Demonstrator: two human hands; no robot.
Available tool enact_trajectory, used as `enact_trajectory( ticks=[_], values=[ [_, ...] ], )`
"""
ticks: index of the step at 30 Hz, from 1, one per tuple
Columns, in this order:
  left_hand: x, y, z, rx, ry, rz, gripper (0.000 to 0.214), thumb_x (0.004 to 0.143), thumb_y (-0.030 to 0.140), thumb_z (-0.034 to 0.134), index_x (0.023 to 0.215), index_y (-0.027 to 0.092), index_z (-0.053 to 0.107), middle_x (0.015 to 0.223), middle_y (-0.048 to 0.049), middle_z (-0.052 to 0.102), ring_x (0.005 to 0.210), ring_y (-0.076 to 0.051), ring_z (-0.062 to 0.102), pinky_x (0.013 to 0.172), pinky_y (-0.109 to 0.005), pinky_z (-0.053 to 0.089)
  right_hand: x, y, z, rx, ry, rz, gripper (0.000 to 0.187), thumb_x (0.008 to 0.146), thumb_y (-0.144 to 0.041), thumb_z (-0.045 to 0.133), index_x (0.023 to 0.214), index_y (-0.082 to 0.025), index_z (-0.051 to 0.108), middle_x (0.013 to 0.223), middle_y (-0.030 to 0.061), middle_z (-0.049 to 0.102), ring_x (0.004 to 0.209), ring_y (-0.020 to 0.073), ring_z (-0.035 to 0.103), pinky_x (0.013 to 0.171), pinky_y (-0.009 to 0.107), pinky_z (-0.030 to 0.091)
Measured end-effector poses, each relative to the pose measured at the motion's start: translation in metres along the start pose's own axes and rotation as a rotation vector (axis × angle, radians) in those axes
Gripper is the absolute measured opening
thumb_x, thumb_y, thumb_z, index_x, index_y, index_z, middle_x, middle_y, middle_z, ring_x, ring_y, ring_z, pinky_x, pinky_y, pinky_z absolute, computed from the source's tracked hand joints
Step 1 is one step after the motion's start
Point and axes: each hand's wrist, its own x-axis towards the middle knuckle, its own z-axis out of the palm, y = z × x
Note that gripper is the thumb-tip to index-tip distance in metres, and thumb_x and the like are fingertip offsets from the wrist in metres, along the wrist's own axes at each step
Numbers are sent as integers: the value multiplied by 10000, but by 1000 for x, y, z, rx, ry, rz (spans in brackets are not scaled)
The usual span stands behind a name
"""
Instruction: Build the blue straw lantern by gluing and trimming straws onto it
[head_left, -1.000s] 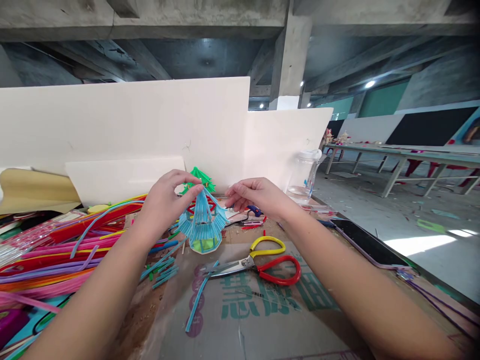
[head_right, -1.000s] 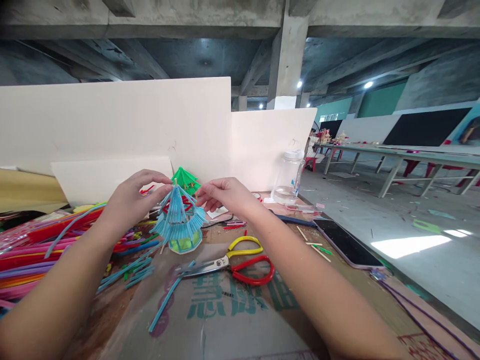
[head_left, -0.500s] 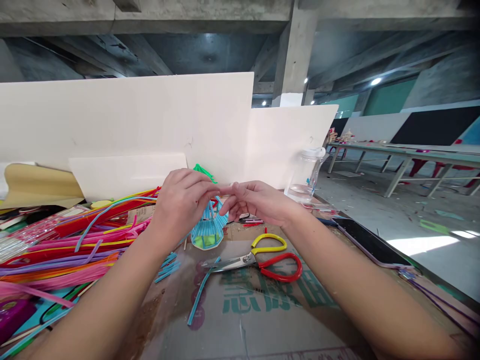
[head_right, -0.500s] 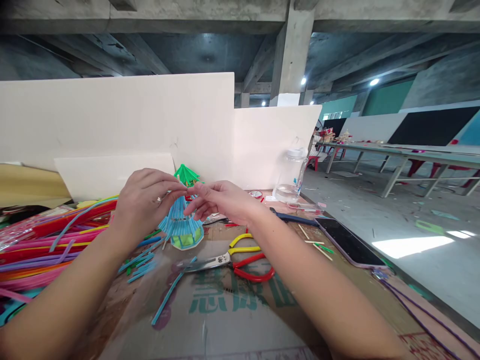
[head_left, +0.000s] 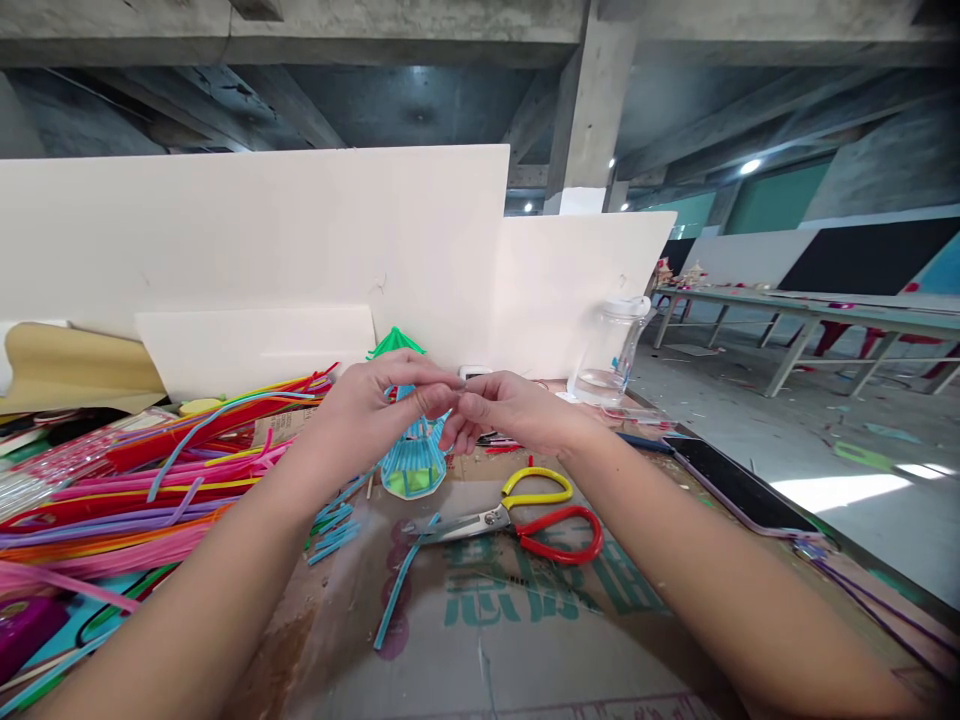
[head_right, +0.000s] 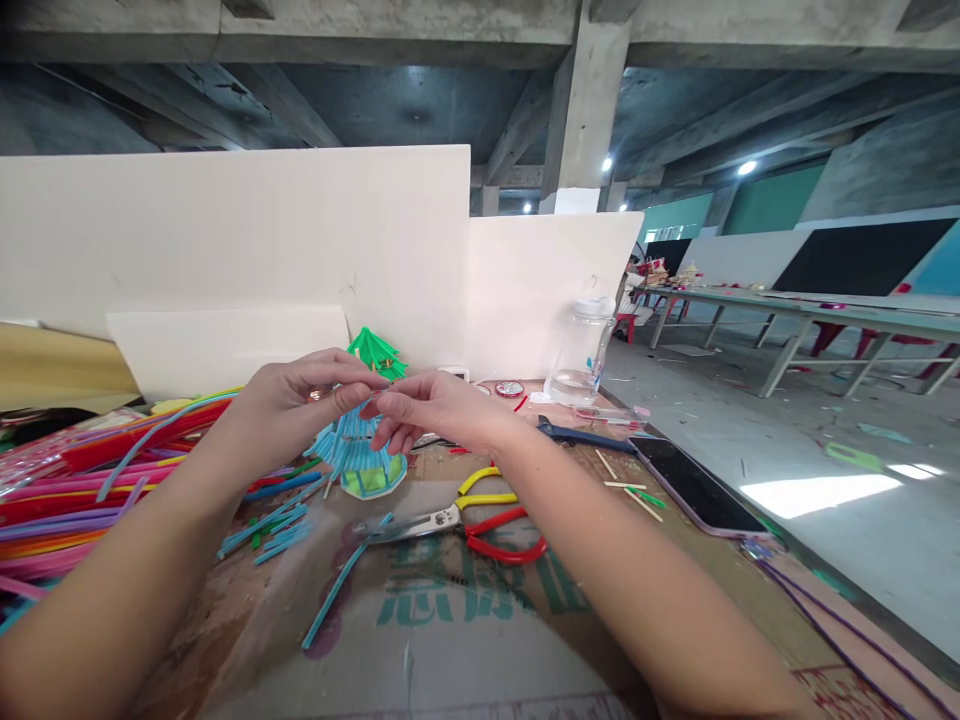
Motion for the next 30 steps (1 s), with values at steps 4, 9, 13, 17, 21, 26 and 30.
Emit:
enact_trajectory(
  ticks=[4, 9, 13, 17, 21, 26, 30],
  values=[
    [-1, 0, 0, 36, -62, 5, 186, 850, 375, 589, 886, 256, 728, 924, -9, 687, 888, -184, 622, 810, -326, 481, 0, -1, 1, -37, -4, 5, 438, 791, -564, 621, 892, -140, 662, 826, 56, 719, 697, 118, 656, 685, 252, 532],
    [-2, 4, 0, 164, -60, 94, 197, 892, 350, 522, 834, 224, 662, 890, -7, 634, 858, -172, 582, 760, -307, 449, 0, -4, 6, -89, 31, 17, 361, 812, -503, 629, 843, -145, 663, 811, 49, 713, 694, 115, 642, 683, 249, 528],
    [-1, 0, -3, 80, 25, 54, 186, 944, 331, 417, 869, 212, 537, 804, 8, 552, 741, -141, 523, 651, -273, 420, 1, -3, 4, -60, 40, 21, 417, 807, -544, 610, 920, -148, 674, 813, 56, 722, 685, 121, 648, 682, 263, 530],
    [-1, -4, -21, -5, 245, 58, 304, 973, 379, 361, 768, 201, 499, 760, 9, 518, 742, -131, 494, 706, -272, 403, 0, -6, -5, -43, 157, 0, 437, 810, -562, 599, 933, -151, 680, 750, 43, 715, 635, 110, 643, 607, 225, 506],
    [-3, -2, -41, 23, 317, -29, 410, 971, 418, 376, 675, 172, 518, 714, 17, 527, 732, -110, 493, 747, -264, 387, -6, -12, -13, -6, 244, -27, 388, 805, -525, 629, 914, -156, 677, 721, 44, 706, 614, 112, 635, 588, 224, 500],
    [-7, 4, -48, -101, 242, -33, 138, 808, 289, 667, 734, 181, 623, 734, 19, 610, 674, -96, 509, 628, -226, 412, -8, -16, -15, -38, 312, -57, 362, 819, -508, 620, 917, -164, 673, 729, 44, 704, 644, 124, 645, 628, 247, 514],
    [-12, 8, -48, -123, 209, -5, 148, 750, 279, 736, 687, 190, 636, 670, 30, 602, 611, -83, 502, 551, -212, 391, -6, -12, -15, -82, 285, -49, 369, 823, -518, 611, 916, -167, 676, 731, 43, 705, 628, 120, 640, 592, 238, 507]
  ],
)
